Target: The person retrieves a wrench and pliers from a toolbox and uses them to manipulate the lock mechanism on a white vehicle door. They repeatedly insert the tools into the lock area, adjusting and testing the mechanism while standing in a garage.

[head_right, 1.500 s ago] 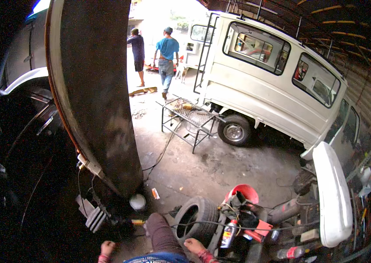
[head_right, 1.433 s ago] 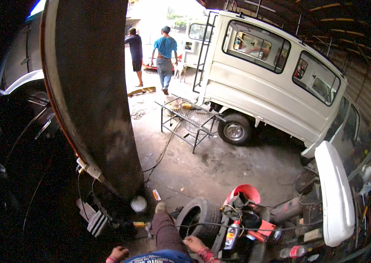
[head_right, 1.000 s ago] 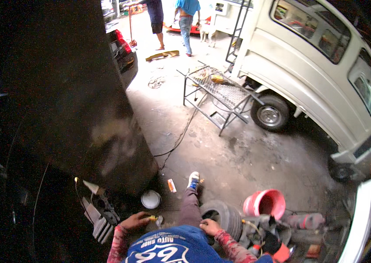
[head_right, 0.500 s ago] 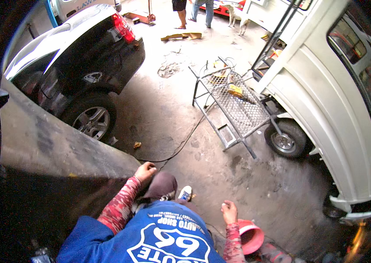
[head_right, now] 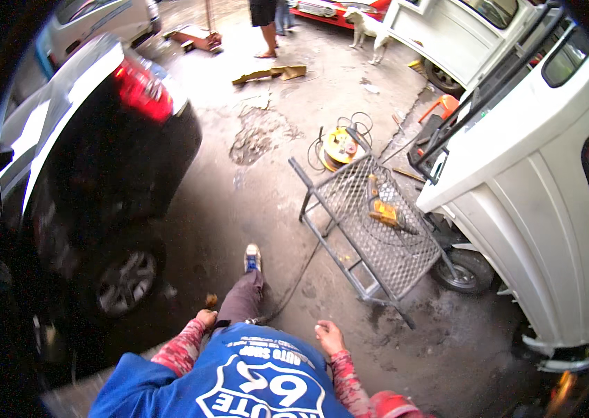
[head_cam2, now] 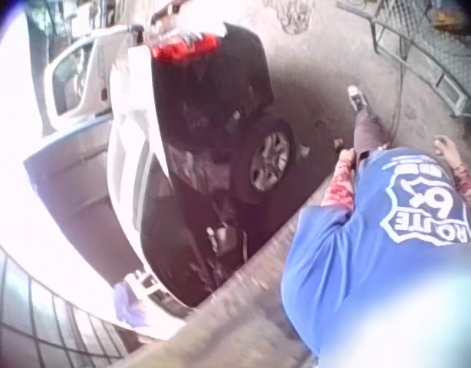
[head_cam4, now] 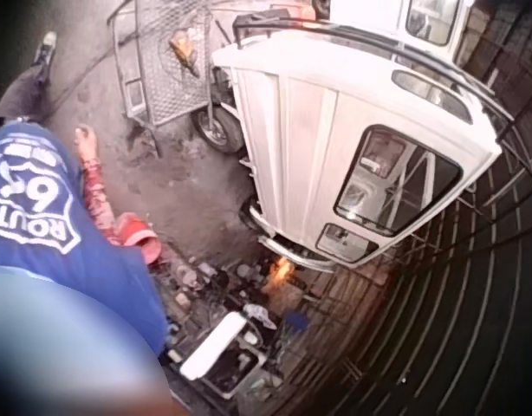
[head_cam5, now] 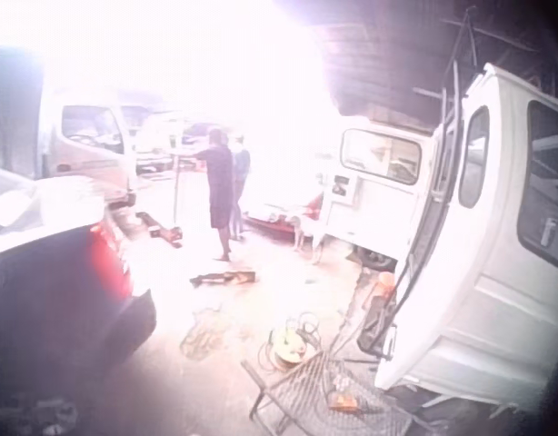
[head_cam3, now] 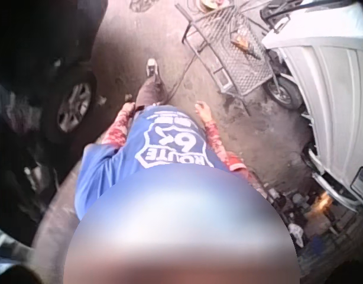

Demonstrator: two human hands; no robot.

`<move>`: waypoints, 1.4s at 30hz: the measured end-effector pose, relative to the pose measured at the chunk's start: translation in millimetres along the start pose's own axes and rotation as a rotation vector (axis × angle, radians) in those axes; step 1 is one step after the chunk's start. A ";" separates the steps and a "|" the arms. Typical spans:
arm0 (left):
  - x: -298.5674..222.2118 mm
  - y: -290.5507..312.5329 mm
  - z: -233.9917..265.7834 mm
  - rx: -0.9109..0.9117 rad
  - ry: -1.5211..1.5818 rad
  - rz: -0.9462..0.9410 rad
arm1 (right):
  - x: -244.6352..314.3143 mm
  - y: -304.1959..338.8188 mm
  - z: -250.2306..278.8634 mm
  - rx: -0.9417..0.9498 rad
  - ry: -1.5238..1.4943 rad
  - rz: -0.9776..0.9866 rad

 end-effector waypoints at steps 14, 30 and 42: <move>-249.3 -154.7 389.9 -0.030 1.025 0.045 | 350.7 -266.6 -37.5 -0.019 0.348 0.215; -711.7 -427.6 706.9 -0.396 -0.876 -0.778 | 806.4 -597.8 36.4 -0.109 0.016 0.297; -1157.1 -654.9 650.8 0.309 -0.268 -0.380 | 913.9 -741.2 263.6 -0.700 -0.604 0.274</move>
Point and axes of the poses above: each hand's wrist, its own y-axis away from the middle knuckle, its own z-axis out of the back of the hand, x = y × z, the point moved 9 cm from there along -y, towards the middle knuckle, and after that the axes turned 1 degree about z, right-handed, at the moved point
